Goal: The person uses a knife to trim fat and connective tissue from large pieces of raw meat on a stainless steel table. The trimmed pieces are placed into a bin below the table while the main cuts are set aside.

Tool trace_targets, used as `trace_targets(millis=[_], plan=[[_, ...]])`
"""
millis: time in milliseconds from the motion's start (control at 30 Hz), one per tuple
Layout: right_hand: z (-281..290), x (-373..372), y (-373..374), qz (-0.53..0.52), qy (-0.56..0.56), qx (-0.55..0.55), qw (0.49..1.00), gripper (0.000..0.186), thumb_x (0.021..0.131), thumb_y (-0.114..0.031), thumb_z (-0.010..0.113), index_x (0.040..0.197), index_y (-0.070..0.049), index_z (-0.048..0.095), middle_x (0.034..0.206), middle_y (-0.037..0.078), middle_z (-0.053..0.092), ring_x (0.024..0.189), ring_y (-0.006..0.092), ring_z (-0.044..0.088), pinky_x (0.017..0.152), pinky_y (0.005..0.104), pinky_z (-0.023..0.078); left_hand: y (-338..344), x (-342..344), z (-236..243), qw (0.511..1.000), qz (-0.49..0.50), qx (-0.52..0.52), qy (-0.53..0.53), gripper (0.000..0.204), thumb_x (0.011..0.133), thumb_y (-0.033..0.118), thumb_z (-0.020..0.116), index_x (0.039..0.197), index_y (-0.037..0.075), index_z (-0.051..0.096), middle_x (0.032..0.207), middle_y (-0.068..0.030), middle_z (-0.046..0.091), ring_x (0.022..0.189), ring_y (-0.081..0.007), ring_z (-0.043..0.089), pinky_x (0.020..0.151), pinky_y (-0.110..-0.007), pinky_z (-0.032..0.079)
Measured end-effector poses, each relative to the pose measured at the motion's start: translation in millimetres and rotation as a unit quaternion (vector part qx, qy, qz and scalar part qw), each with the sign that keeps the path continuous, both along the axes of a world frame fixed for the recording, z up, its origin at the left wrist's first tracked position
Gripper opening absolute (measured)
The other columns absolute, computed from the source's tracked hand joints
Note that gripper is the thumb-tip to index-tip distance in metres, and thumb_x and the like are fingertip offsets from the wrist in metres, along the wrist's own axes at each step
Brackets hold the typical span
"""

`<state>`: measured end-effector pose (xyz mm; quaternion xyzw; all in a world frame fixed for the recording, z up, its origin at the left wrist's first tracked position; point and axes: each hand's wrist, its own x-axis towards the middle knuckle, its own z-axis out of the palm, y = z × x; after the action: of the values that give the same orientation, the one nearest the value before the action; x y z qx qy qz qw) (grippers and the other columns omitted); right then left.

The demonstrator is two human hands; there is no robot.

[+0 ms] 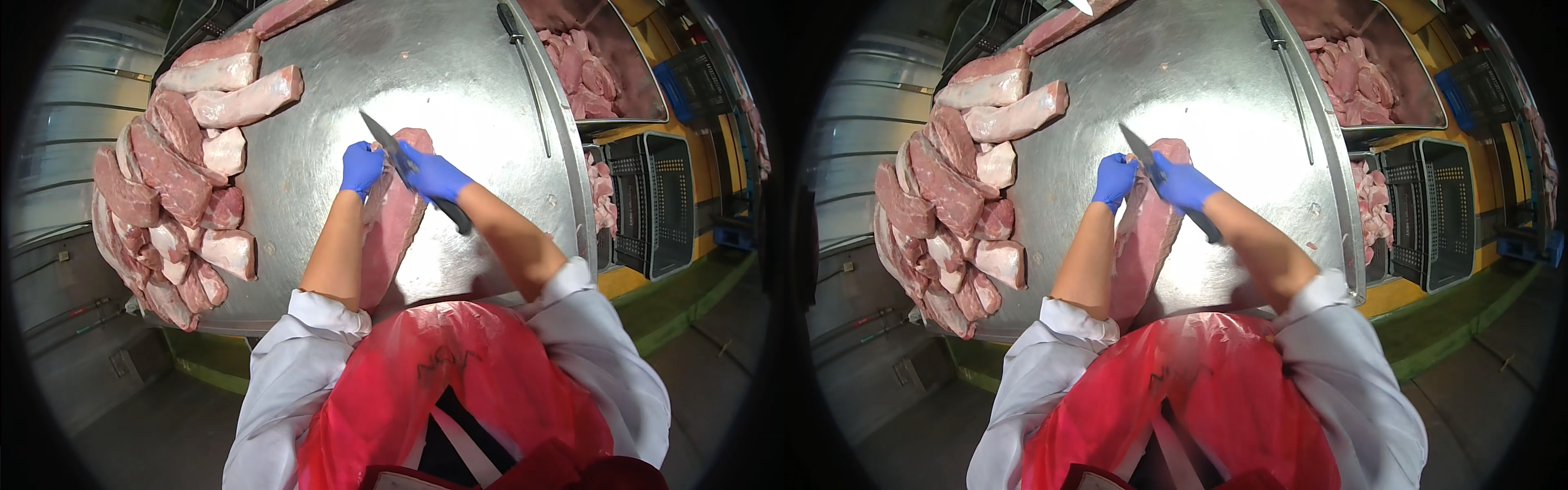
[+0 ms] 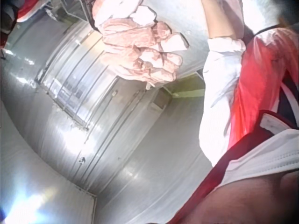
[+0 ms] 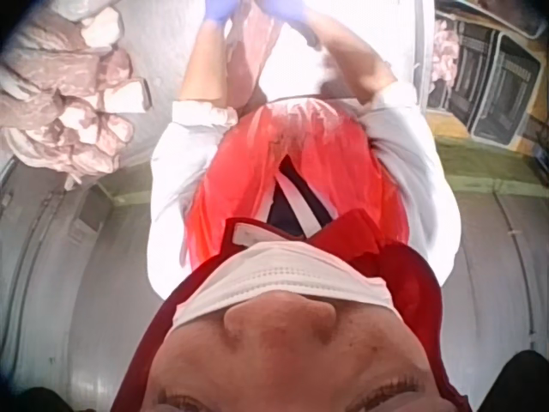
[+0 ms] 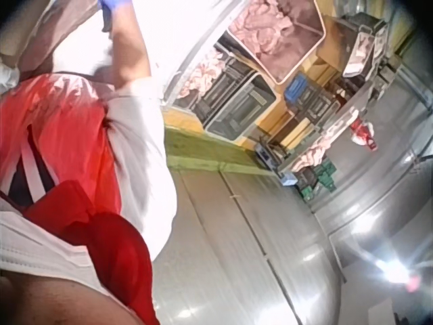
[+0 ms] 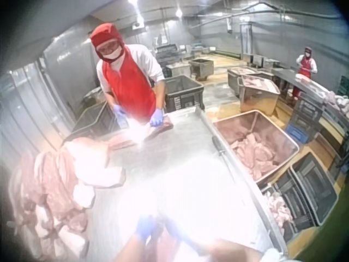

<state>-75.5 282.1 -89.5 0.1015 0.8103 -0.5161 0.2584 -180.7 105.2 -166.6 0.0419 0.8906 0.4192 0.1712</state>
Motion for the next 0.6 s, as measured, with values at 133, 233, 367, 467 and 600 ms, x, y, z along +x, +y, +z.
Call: trace_targets(millis=[133,233,367,467,600], plan=[[4,51,28,0.052,-0.048,-0.091,0.993,0.075,0.093,-0.016,0.051,0.161,-0.025,0.020,0.084,0.012,0.067,0.063,0.0174,0.064,0.056,0.0331,0.053,1,9,-3,0.996,-0.008,-0.035,0.083,0.023,0.090,0.019,0.066,0.083,-0.003,0.067,0.072,-0.0159,0.067,0.064,-0.0255,0.064,0.062,-0.038,0.051],[-8,16,21,0.032,-0.038,-0.093,0.994,0.076,0.093,-0.016,0.051,0.161,-0.028,0.021,0.082,0.010,0.066,0.060,0.0163,0.061,0.056,0.0328,0.053,26,21,38,0.976,-0.070,-0.116,0.171,0.026,0.090,0.022,0.064,0.083,-0.003,0.065,0.076,-0.0232,0.066,0.069,-0.0362,0.066,0.066,-0.042,0.052],[-18,7,14,0.039,-0.031,-0.117,0.992,0.077,0.092,-0.012,0.050,0.161,-0.031,0.021,0.076,0.007,0.062,0.057,0.0158,0.058,0.057,0.0308,0.053,24,9,45,0.972,-0.084,-0.132,0.175,0.024,0.088,0.021,0.063,0.082,-0.002,0.065,0.077,-0.0250,0.066,0.073,-0.0391,0.068,0.068,-0.044,0.053],[-12,47,40,0.114,-0.056,-0.119,0.985,0.079,0.091,-0.011,0.050,0.161,-0.030,0.020,0.075,0.007,0.061,0.060,0.0155,0.059,0.058,0.0311,0.053,10,-8,36,0.978,-0.077,-0.114,0.157,0.021,0.085,0.018,0.064,0.084,-0.003,0.067,0.078,-0.0249,0.068,0.073,-0.0380,0.068,0.068,-0.042,0.054],[-23,30,23,0.069,-0.016,-0.131,0.989,0.080,0.090,-0.014,0.052,0.161,-0.030,0.020,0.076,0.009,0.063,0.060,0.0166,0.060,0.059,0.0318,0.054,27,-14,43,0.986,-0.131,-0.065,0.076,0.019,0.083,0.016,0.065,0.083,-0.003,0.068,0.075,-0.0180,0.069,0.073,-0.0283,0.070,0.068,-0.039,0.054]])
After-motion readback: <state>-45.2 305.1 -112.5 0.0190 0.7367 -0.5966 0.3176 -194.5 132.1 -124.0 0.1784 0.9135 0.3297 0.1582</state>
